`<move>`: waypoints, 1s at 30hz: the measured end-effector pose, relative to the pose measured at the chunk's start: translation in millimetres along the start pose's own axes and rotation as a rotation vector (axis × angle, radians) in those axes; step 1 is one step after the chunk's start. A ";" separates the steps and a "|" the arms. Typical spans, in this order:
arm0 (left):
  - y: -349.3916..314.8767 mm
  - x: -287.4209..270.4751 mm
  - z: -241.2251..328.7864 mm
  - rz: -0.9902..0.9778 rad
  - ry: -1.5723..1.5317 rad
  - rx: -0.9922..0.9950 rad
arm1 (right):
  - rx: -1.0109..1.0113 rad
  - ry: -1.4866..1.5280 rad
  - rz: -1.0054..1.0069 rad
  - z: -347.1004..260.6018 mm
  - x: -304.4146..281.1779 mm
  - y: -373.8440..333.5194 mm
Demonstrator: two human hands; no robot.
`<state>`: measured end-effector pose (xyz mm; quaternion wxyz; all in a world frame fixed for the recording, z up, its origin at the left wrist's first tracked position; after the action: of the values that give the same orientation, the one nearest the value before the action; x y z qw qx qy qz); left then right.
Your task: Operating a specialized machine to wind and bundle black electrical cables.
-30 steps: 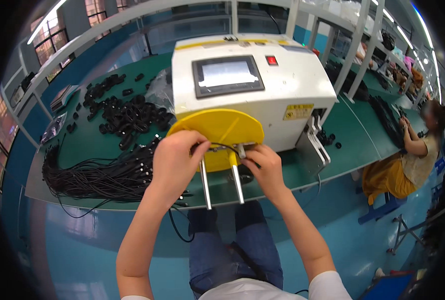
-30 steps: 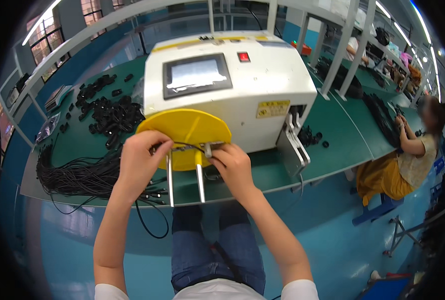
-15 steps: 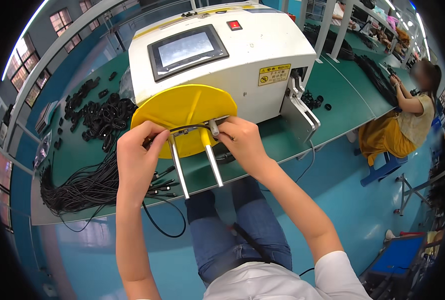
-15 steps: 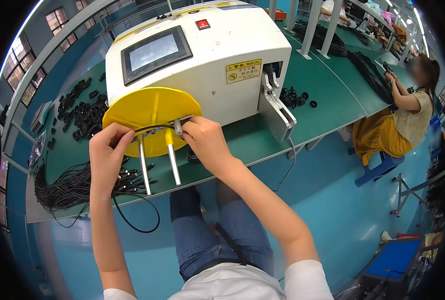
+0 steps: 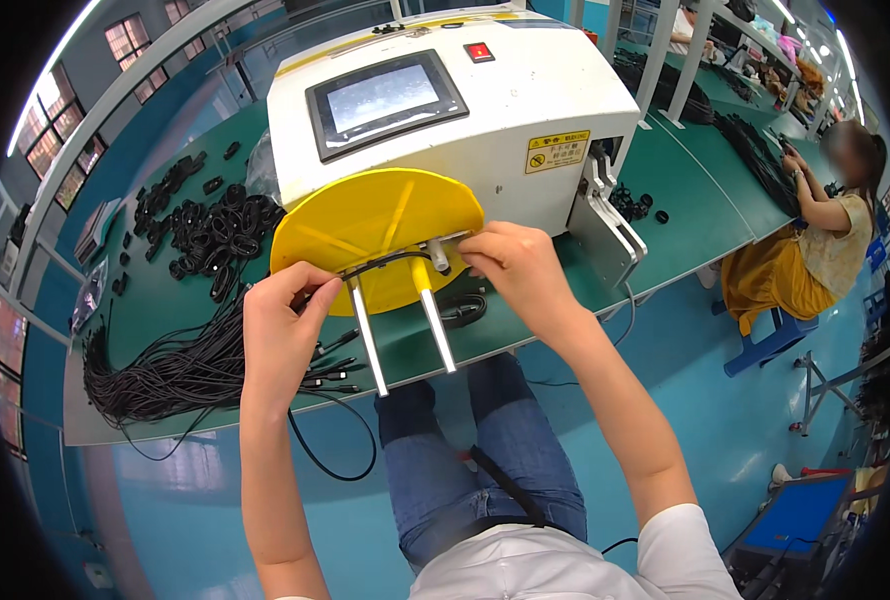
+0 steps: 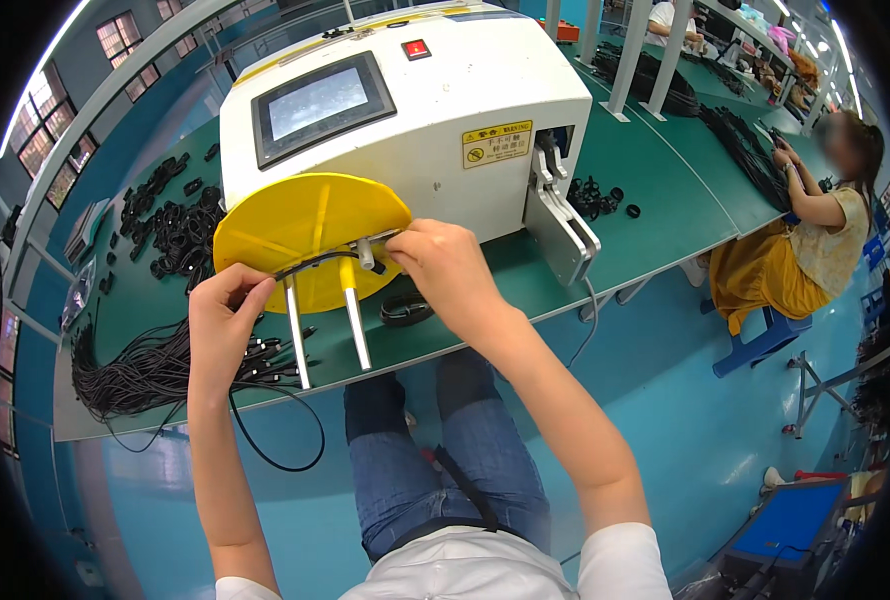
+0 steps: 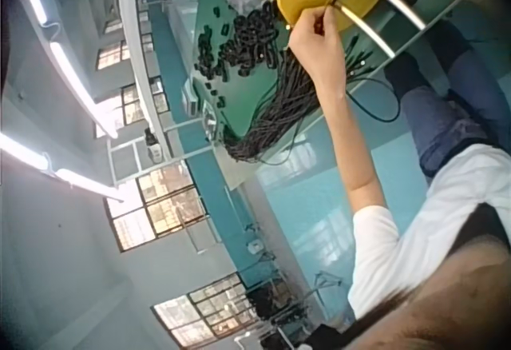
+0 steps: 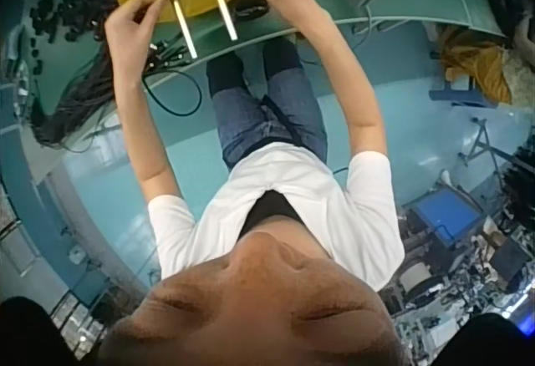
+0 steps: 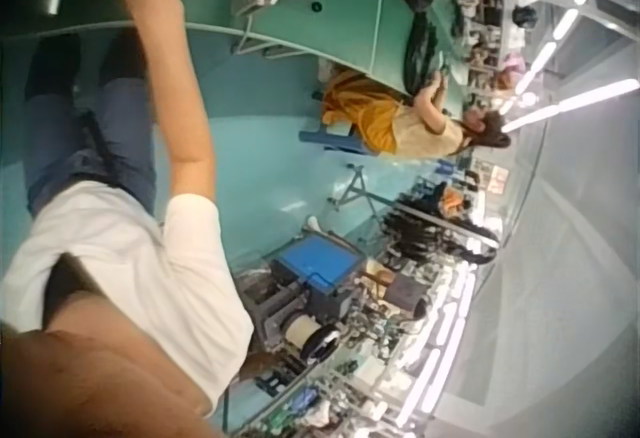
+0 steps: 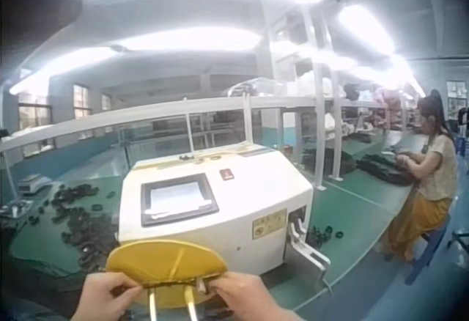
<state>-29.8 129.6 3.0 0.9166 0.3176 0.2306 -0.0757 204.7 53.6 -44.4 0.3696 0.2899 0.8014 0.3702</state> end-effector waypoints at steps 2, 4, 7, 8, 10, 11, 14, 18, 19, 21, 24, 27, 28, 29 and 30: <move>-0.8 -0.1 -1.2 0.001 0.014 -0.001 | 0.108 0.039 -0.047 1.8 -0.1 -0.4; -0.1 0.0 -0.4 0.006 0.013 0.006 | 0.156 0.057 -0.068 0.7 1.4 0.5; 0.1 0.3 0.1 0.011 0.013 0.006 | 0.177 0.102 -0.071 -2.7 12.0 -2.6; -0.4 0.8 -0.4 0.010 0.011 0.002 | 0.173 0.104 -0.070 -3.6 15.0 -3.4; -0.6 -0.3 -2.1 0.014 0.009 0.002 | 0.206 0.054 -0.076 -4.7 20.3 -4.2; -0.7 -1.4 -3.1 0.013 -0.025 -0.028 | 0.221 0.027 -0.079 -4.7 22.0 -4.1; -2.6 -5.7 -7.6 0.014 -0.095 -0.080 | 0.144 -0.032 -0.061 -4.0 25.5 -3.0; -6.5 -13.5 -15.7 0.011 -0.185 -0.189 | 0.118 -0.070 -0.061 -5.0 24.0 -2.3; -7.2 -12.3 -16.0 0.008 -0.190 -0.194 | 0.126 -0.070 -0.068 -5.3 24.2 -2.6; -8.1 -10.2 -17.6 0.002 -0.200 -0.201 | 0.117 -0.069 -0.069 -4.4 25.8 -3.6; -10.2 -6.5 -27.0 -0.001 -0.201 -0.178 | 0.118 -0.077 -0.073 -4.1 24.7 -3.5; -18.5 -10.2 -29.1 -0.033 -0.253 -0.272 | 0.124 -0.099 -0.108 -5.2 21.6 -0.6; -23.0 -11.8 -30.4 -0.067 -0.303 -0.379 | 0.116 -0.101 -0.101 -5.6 19.5 -0.7; -27.0 -13.0 -31.7 -0.102 -0.354 -0.485 | 0.131 -0.061 -0.083 -5.8 16.6 -1.7; -30.4 -18.1 -34.5 -0.093 -0.349 -0.475 | 0.143 -0.012 -0.066 -7.3 16.7 -2.3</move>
<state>-67.4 126.9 -29.0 0.9867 0.0654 0.0949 -0.1149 189.1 61.9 -49.3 0.3649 0.2911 0.8327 0.2979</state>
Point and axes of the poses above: each hand's wrist, its own y-axis towards the middle knuckle, its own x-axis out of the palm, z = x × y, the point moved 1 cm from there along y, towards the middle knuckle, and after that the axes turned 13 degrees about z, right-handed, at the moved point
